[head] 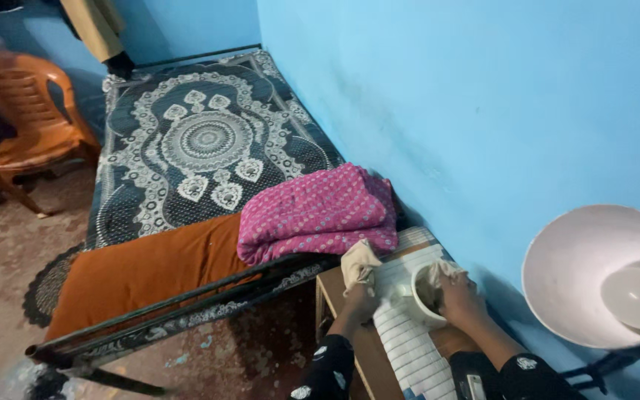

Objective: The person wipes a tripod and ring light with a cloth, then wipes a desk lamp. The person uses a cloth to clean the tripod legs and ring light, then moves to a desk lamp and wipes it with the same cloth.

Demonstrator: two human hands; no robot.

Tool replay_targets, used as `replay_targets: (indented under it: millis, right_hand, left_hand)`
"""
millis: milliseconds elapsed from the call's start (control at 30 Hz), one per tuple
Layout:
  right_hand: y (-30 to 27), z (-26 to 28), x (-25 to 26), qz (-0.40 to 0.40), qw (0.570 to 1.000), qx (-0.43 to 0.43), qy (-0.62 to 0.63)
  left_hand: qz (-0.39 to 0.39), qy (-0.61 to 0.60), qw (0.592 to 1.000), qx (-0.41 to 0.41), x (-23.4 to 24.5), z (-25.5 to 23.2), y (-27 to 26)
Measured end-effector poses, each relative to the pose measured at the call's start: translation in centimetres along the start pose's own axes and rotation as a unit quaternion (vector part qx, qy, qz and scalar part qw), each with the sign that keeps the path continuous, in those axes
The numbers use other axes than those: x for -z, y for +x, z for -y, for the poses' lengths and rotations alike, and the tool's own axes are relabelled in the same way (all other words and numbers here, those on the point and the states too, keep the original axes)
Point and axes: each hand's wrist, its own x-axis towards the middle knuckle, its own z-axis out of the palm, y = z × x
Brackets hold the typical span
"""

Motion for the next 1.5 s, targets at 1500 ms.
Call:
replay_targets:
  millis: [1500]
  right_hand:
    - [8.0, 0.6, 1.1, -0.066, 0.960, -0.069, 0.263]
  left_hand:
    - [0.039, -0.085, 0.982, 0.162, 12.3, -3.6, -6.4]
